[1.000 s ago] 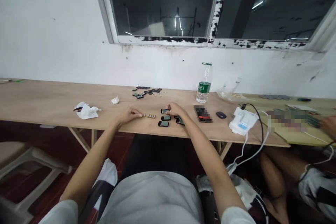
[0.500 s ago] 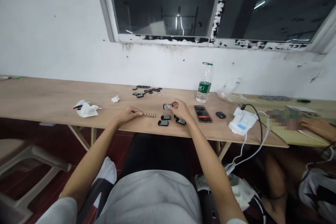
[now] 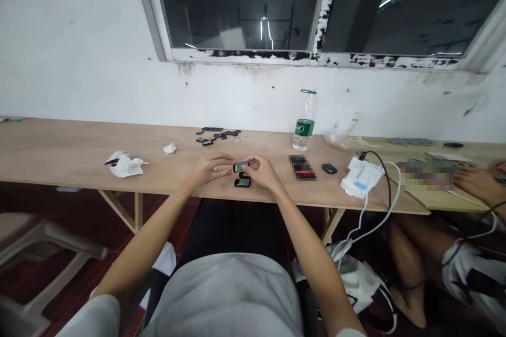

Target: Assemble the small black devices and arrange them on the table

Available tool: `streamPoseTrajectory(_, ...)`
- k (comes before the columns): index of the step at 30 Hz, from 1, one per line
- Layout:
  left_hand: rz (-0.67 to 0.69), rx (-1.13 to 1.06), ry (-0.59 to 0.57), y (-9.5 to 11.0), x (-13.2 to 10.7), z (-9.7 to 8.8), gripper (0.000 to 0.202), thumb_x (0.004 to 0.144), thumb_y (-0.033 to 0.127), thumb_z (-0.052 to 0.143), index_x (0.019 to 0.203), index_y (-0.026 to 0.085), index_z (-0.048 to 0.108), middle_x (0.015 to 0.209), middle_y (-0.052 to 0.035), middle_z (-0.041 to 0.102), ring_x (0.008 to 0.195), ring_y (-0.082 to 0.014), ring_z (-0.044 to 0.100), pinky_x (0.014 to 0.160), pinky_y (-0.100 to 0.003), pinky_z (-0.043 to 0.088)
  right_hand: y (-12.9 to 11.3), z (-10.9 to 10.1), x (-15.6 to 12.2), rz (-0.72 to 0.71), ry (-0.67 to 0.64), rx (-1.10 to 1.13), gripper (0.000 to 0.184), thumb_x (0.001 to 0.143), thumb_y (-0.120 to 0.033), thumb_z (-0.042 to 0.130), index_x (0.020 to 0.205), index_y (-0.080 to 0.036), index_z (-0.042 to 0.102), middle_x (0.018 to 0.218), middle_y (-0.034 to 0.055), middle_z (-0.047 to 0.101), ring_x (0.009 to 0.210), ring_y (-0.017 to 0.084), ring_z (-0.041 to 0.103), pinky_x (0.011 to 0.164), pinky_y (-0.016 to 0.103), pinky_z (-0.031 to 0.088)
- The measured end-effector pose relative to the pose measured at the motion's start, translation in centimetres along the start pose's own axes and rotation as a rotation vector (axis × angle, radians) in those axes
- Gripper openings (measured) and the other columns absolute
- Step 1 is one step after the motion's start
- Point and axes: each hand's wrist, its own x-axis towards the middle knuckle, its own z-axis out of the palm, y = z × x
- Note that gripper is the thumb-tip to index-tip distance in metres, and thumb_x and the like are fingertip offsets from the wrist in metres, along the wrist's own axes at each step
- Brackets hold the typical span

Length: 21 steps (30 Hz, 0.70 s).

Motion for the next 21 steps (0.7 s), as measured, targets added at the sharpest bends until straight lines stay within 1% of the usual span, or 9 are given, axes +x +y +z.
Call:
streamPoseTrajectory(3,0.054,0.037,0.031,-0.2,0.3,1.0,0.018,0.098,0.029,0.065,0.108,0.02,0.077,0.113,-0.0102,0.077,0.104,-0.0215,0.074,0.092,-0.034,0.06,-0.3,0.3,0.1,-0.019,0.02,0.023,0.041,0.077,-0.051,0.081,0.098,-0.019,0.066,0.095,0.009,0.076,0.08,0.024,0.076,0.073,0.035,0.063)
streamPoseTrajectory(5,0.062,0.043,0.012,-0.1,0.4,1.2,0.017,0.097,0.027,0.066,0.108,0.021,0.077,0.115,-0.0095,0.077,0.104,-0.0209,0.074,0.092,-0.033,0.061,-0.6,0.3,0.1,-0.032,0.048,0.025,0.043,0.076,-0.053,0.081,0.097,-0.019,0.066,0.096,0.0095,0.076,0.082,0.024,0.076,0.075,0.036,0.063)
streamPoseTrajectory(9,0.073,0.058,-0.032,0.0,0.6,1.0,0.018,0.098,0.028,0.065,0.108,0.021,0.077,0.115,-0.0094,0.077,0.103,-0.0209,0.075,0.09,-0.031,0.061,-1.1,0.0,0.0,-0.049,0.059,0.007,0.043,0.076,-0.053,0.081,0.096,-0.018,0.067,0.096,0.0098,0.076,0.084,0.024,0.075,0.076,0.036,0.063)
streamPoseTrajectory(14,0.074,0.08,-0.072,-0.2,0.2,1.0,0.022,0.099,0.033,0.063,0.112,0.022,0.077,0.12,-0.0099,0.076,0.107,-0.022,0.074,0.092,-0.032,0.061,-1.4,-0.2,-0.1,-0.041,0.03,-0.03,0.043,0.077,-0.054,0.079,0.097,-0.017,0.068,0.101,0.01,0.076,0.088,0.023,0.074,0.081,0.035,0.062)
streamPoseTrajectory(17,0.077,0.071,-0.072,-0.3,0.0,1.1,0.025,0.1,0.034,0.061,0.116,0.022,0.076,0.122,-0.0108,0.075,0.107,-0.0225,0.075,0.092,-0.033,0.062,-1.5,-0.3,-0.1,-0.032,0.005,-0.015,0.044,0.076,-0.054,0.079,0.098,-0.018,0.068,0.099,0.0091,0.076,0.087,0.023,0.074,0.08,0.035,0.062)
streamPoseTrajectory(21,0.074,0.019,-0.065,-0.1,0.0,1.1,0.025,0.1,0.032,0.061,0.117,0.021,0.076,0.118,-0.0108,0.077,0.105,-0.0226,0.075,0.092,-0.033,0.062,-1.6,-0.4,-0.1,-0.034,-0.011,0.014,0.044,0.077,-0.055,0.079,0.097,-0.018,0.069,0.101,0.0094,0.076,0.088,0.023,0.074,0.08,0.036,0.063)
